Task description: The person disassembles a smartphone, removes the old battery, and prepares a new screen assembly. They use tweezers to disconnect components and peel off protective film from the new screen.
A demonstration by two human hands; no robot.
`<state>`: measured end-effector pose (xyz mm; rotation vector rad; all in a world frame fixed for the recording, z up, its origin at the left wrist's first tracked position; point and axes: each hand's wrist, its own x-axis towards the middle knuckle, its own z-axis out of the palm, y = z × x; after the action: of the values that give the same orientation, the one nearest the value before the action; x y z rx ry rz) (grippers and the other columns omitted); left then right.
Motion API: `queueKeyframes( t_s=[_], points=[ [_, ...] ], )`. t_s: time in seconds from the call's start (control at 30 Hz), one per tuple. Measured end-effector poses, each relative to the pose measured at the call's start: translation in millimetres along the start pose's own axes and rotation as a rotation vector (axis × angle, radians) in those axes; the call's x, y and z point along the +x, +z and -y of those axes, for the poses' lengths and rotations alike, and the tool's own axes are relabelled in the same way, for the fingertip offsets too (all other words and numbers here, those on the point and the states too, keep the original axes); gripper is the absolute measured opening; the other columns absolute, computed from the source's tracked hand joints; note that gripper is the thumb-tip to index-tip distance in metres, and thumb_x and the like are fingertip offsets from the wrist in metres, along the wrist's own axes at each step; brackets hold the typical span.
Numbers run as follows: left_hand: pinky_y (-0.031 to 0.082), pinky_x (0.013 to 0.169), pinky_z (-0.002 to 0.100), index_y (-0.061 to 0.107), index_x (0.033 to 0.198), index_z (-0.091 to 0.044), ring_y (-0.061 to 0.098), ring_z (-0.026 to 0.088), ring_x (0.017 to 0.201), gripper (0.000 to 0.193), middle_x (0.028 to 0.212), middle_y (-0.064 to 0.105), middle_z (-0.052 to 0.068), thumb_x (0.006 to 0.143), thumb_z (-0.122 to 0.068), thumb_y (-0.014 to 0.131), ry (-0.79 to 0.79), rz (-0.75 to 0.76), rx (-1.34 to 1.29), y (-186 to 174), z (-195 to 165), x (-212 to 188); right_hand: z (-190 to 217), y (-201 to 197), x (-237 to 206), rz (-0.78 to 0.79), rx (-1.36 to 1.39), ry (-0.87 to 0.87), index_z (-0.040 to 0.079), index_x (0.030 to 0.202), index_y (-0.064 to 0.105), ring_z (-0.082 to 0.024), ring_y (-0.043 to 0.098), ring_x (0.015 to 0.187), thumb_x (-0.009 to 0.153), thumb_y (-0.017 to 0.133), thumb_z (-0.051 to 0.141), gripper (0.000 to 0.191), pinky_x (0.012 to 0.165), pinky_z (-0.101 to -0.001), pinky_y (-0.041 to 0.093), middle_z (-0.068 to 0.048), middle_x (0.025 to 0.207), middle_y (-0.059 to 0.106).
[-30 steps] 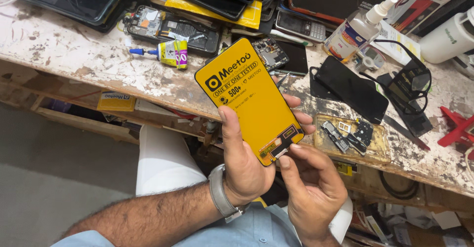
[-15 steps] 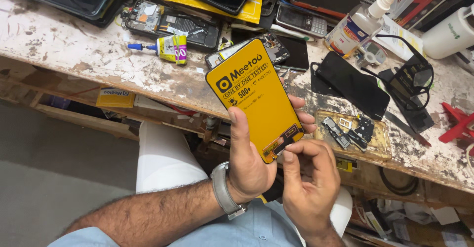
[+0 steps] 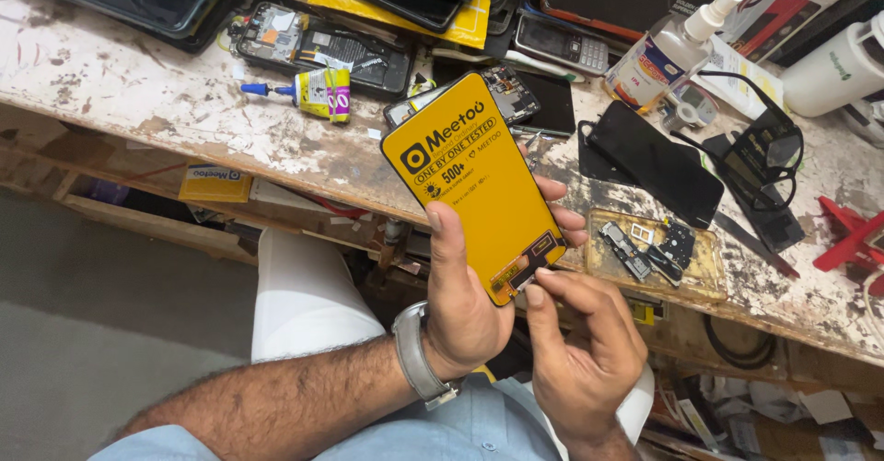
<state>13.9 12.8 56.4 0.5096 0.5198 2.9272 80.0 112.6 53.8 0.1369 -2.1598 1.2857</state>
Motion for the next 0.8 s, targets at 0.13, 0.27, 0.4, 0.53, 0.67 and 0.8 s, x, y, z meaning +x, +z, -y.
queueKeyframes(
  t_s=[0.13,0.27,0.4,0.53,0.67,0.8],
  points=[
    [0.053,0.106,0.046,0.046,0.145,0.002,0.063,0.026,0.116,0.089,0.131,0.058,0.017,0.102,-0.075,0.036,-0.022,0.000,-0.020,1,-2,-1,7,0,6,0.011,-0.179,-0.157,-0.002,0.109,0.068,-0.014,0.069,0.100,0.093,0.075,-0.005,0.018,0.088,-0.0255,0.056,-0.009,0.109,0.070],
    [0.055,0.101,0.046,0.047,0.142,0.001,0.064,0.026,0.112,0.085,0.129,0.059,0.017,0.103,-0.073,0.034,-0.020,-0.060,-0.047,2,-2,2,13,0,8,0.045,-0.021,0.020,0.000,0.105,0.068,-0.014,0.069,0.097,0.090,0.075,-0.003,0.016,0.083,-0.0245,0.058,-0.011,0.108,0.069],
    [0.055,0.100,0.046,0.048,0.140,0.002,0.064,0.026,0.111,0.085,0.129,0.059,0.017,0.105,-0.073,0.034,-0.018,-0.053,-0.048,2,-4,1,13,-2,10,0.070,-0.085,-0.034,0.000,0.102,0.069,-0.015,0.069,0.097,0.089,0.077,-0.003,0.016,0.085,-0.0257,0.056,-0.011,0.105,0.071],
    [0.054,0.100,0.046,0.048,0.140,0.001,0.064,0.026,0.111,0.082,0.128,0.058,0.017,0.105,-0.072,0.033,-0.024,-0.064,-0.063,3,-5,1,12,-3,11,0.089,-0.102,-0.084,0.001,0.103,0.070,-0.015,0.070,0.098,0.088,0.078,-0.003,0.017,0.087,-0.0262,0.057,-0.010,0.105,0.071],
    [0.054,0.099,0.046,0.048,0.141,-0.002,0.063,0.025,0.110,0.080,0.127,0.059,0.016,0.103,-0.071,0.031,-0.047,-0.078,-0.088,2,-4,2,9,-5,12,0.105,-0.116,-0.089,0.001,0.102,0.072,-0.015,0.071,0.095,0.086,0.080,-0.003,0.018,0.086,-0.0257,0.057,-0.010,0.104,0.072],
    [0.054,0.101,0.046,0.047,0.144,-0.002,0.063,0.025,0.111,0.081,0.127,0.059,0.016,0.104,-0.071,0.031,-0.051,-0.072,-0.087,2,-4,1,5,-5,12,0.113,-0.051,-0.087,0.001,0.103,0.071,-0.014,0.070,0.096,0.087,0.079,-0.004,0.018,0.087,-0.0259,0.057,-0.009,0.104,0.071]
  ],
)
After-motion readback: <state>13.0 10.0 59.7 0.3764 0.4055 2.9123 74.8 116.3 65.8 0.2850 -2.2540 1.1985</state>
